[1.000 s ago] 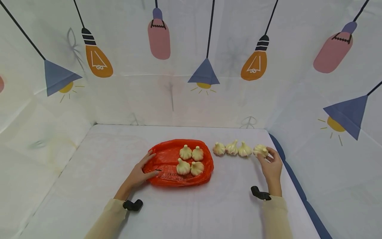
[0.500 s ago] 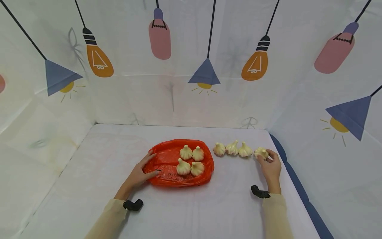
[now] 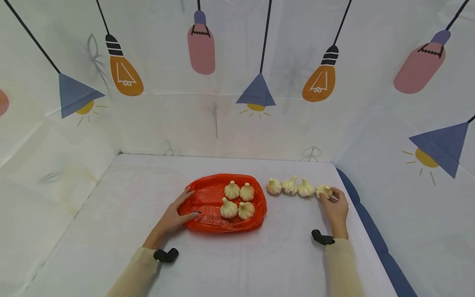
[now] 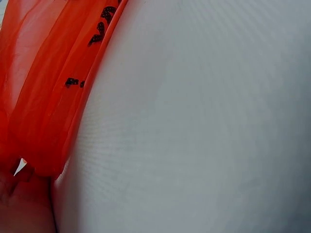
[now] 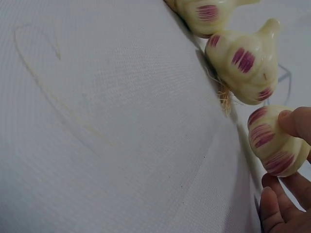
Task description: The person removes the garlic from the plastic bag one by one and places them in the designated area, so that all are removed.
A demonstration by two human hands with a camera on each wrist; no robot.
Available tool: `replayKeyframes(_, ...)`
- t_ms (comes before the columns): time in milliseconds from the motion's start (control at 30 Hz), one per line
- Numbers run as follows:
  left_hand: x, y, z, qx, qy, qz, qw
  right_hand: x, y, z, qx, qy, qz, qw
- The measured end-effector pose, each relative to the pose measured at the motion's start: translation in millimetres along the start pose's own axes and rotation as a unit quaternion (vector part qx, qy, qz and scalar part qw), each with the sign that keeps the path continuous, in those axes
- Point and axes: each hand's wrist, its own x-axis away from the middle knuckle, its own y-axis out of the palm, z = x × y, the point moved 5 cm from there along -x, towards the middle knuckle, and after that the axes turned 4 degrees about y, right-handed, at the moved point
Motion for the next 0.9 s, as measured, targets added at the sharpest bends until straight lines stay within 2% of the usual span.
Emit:
replayKeyframes(367, 0.4, -0.5, -0.2, 0.005, 0.006, -0.001, 1.0000, -1.6, 0.5, -0.8, 0.021, -0.007, -0.009, 0.9997)
replayKeyframes(633, 0.4, -1.2, 0.9, 0.010, 0.029, 0.000, 0.9995, -1.7, 3.0, -2.0, 0.035, -0.001, -0.014, 0.9993)
replayKeyframes(900, 0.0, -0.3, 0.6, 0.017, 0.008, 0.004, 0.9998, -4.5, 3.6, 0.6, 0.038, 0.017, -0.029, 0.9987)
